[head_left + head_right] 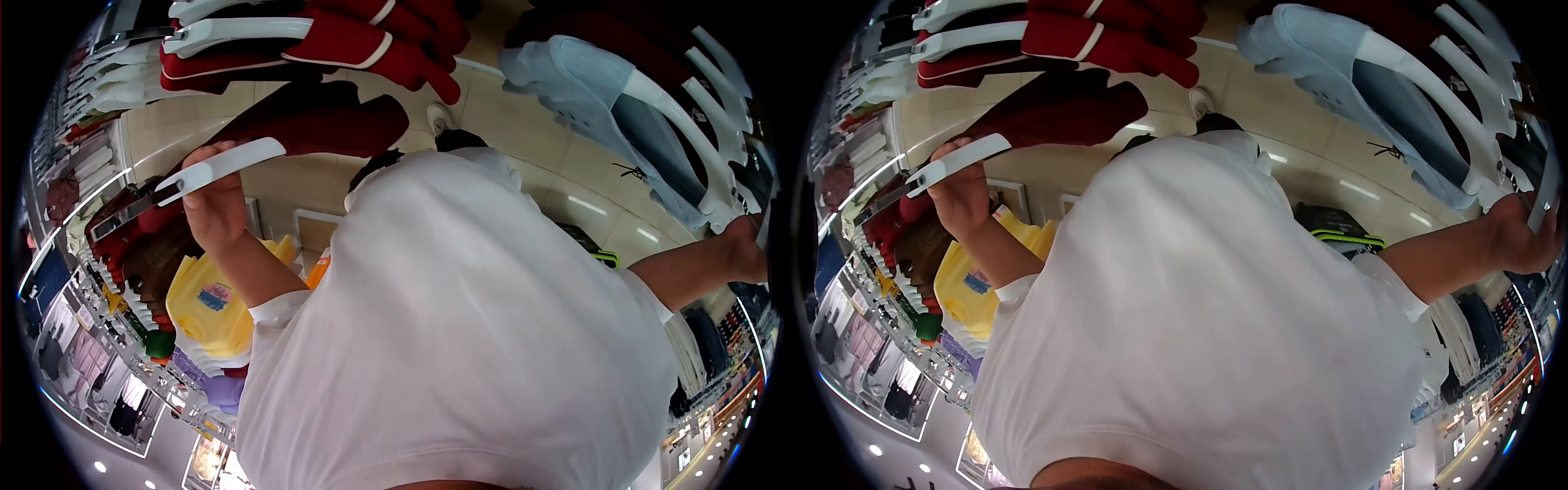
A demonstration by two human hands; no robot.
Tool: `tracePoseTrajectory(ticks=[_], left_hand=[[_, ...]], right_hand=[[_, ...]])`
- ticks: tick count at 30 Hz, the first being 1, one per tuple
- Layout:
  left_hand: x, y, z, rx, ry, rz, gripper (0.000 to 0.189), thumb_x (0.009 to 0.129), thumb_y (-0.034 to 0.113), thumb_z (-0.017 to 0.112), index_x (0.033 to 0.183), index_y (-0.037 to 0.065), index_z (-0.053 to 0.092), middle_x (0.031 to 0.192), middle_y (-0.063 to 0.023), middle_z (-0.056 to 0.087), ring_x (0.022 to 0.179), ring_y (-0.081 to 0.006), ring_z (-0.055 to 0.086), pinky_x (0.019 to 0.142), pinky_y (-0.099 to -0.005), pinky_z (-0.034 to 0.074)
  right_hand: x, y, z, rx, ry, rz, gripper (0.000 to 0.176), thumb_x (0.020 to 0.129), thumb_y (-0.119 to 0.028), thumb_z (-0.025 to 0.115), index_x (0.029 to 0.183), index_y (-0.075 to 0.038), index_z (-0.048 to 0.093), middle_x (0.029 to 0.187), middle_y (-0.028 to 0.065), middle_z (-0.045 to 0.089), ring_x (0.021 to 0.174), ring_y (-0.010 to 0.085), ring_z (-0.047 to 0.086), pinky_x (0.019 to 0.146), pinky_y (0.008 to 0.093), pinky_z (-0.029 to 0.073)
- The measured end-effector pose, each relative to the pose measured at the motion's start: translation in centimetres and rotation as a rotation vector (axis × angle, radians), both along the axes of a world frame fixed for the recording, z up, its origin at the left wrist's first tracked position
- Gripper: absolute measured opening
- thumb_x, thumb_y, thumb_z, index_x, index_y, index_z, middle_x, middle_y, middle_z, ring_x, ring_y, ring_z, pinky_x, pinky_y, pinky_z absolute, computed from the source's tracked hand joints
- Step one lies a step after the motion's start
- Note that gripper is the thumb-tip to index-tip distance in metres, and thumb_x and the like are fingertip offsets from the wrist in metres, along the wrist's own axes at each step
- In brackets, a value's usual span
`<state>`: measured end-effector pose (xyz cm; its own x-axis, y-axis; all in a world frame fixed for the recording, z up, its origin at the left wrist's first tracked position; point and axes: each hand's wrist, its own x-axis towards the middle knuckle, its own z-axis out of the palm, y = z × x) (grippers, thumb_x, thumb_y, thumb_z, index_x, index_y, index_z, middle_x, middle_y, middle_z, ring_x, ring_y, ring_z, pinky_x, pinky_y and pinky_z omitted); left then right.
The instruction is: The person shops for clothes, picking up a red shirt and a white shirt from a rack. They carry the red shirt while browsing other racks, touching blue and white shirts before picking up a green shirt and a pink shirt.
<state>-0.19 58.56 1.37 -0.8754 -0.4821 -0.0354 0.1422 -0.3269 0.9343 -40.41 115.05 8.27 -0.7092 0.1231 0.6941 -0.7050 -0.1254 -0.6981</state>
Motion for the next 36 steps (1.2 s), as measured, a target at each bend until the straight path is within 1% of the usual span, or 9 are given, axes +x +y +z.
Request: tracePoseTrajectory(ticks=[11, 13, 15, 17, 20, 23, 29, 33, 36], left_hand=[[-1.4, -5.2, 0.1, 0.014, 0.046, -0.141, 0.061, 0.083, 0.045, 0.070, 0.121, 0.000, 0.056, 0.119, -0.0198, 0.062, 0.115, -0.0337, 0.058, 0.101, -0.0480, 0.045], [-0.8, -6.5, 0.6, 0.007, 0.062, -0.169, 0.061, 0.082, 0.044, 0.073, 0.120, 0.000, 0.056, 0.117, -0.0187, 0.063, 0.114, -0.0334, 0.059, 0.102, -0.0495, 0.045], [0.5, -8.4, 0.3, 0.018, 0.111, -0.179, 0.061, 0.081, 0.044, 0.074, 0.119, 0.000, 0.057, 0.117, -0.0185, 0.063, 0.114, -0.0334, 0.058, 0.102, -0.0499, 0.045], [2.0, -10.1, 0.3, 0.010, 0.136, -0.148, 0.061, 0.080, 0.045, 0.075, 0.118, 0.000, 0.057, 0.116, -0.0180, 0.063, 0.113, -0.0325, 0.060, 0.102, -0.0494, 0.045], [4.4, -12.3, 0.4, -0.006, 0.150, -0.084, 0.061, 0.082, 0.044, 0.074, 0.119, -0.001, 0.057, 0.113, -0.0180, 0.064, 0.110, -0.0311, 0.062, 0.101, -0.0476, 0.046], [7.2, -14.5, -0.4, 0.010, 0.121, -0.016, 0.063, 0.082, 0.045, 0.074, 0.120, -0.002, 0.056, 0.114, -0.0192, 0.064, 0.110, -0.0303, 0.062, 0.100, -0.0449, 0.046], [11.6, -18.1, -2.1, -0.052, 0.048, 0.068, 0.064, 0.081, 0.047, 0.075, 0.118, -0.002, 0.056, 0.112, -0.0151, 0.063, 0.111, -0.0281, 0.058, 0.102, -0.0415, 0.042], [14.3, -20.4, -5.1, -0.015, -0.049, 0.165, 0.064, 0.079, 0.047, 0.077, 0.116, -0.002, 0.059, 0.109, -0.0130, 0.065, 0.107, -0.0233, 0.061, 0.098, -0.0366, 0.045], [14.4, -21.4, -6.2, -0.041, -0.071, 0.197, 0.065, 0.077, 0.046, 0.080, 0.116, -0.001, 0.059, 0.109, -0.0115, 0.066, 0.106, -0.0209, 0.062, 0.095, -0.0347, 0.046]], right_hand=[[7.3, -6.6, 2.4, 0.226, 0.232, -0.489, 0.064, 0.098, -0.031, 0.056, 0.147, 0.003, 0.035, 0.156, 0.0172, 0.030, 0.146, 0.0259, 0.024, 0.118, 0.0375, 0.020], [10.7, -13.8, 3.4, -0.008, 0.147, -0.374, 0.063, 0.098, -0.030, 0.056, 0.146, 0.004, 0.036, 0.154, 0.0169, 0.034, 0.142, 0.0253, 0.031, 0.116, 0.0370, 0.023], [10.5, -15.4, 2.3, 0.482, 0.388, -0.383, 0.059, 0.098, -0.029, 0.055, 0.144, 0.005, 0.037, 0.147, 0.0169, 0.041, 0.136, 0.0243, 0.039, 0.113, 0.0370, 0.029], [11.3, -21.2, 1.1, 0.483, 0.287, -0.083, 0.065, 0.099, -0.037, 0.054, 0.145, 0.005, 0.036, 0.145, 0.0171, 0.043, 0.132, 0.0268, 0.042, 0.112, 0.0387, 0.029], [15.2, -32.6, -0.3, 0.364, 0.105, -0.018, 0.029, 0.092, -0.001, 0.055, 0.119, 0.006, 0.064, 0.120, 0.0158, 0.066, 0.109, 0.0237, 0.063, 0.099, 0.0344, 0.050], [16.8, -38.5, -1.9, 0.671, -0.094, 0.133, 0.035, 0.091, -0.017, 0.069, 0.124, -0.006, 0.065, 0.117, 0.0081, 0.068, 0.106, 0.0152, 0.063, 0.094, 0.0278, 0.048], [17.8, -45.9, -3.1, 0.991, -0.239, 0.226, 0.046, 0.088, -0.037, 0.073, 0.119, -0.004, 0.066, 0.101, 0.0091, 0.070, 0.092, 0.0182, 0.064, 0.086, 0.0307, 0.049], [17.4, -47.9, -3.8, 0.984, -0.441, 0.226, 0.052, 0.085, -0.043, 0.074, 0.113, 0.000, 0.067, 0.098, 0.0109, 0.070, 0.089, 0.0196, 0.063, 0.083, 0.0334, 0.049], [16.5, -48.3, -4.4, 0.905, -0.559, 0.357, 0.046, 0.085, -0.039, 0.075, 0.108, 0.000, 0.068, 0.086, 0.0067, 0.069, 0.077, 0.0139, 0.061, 0.072, 0.0292, 0.049]])
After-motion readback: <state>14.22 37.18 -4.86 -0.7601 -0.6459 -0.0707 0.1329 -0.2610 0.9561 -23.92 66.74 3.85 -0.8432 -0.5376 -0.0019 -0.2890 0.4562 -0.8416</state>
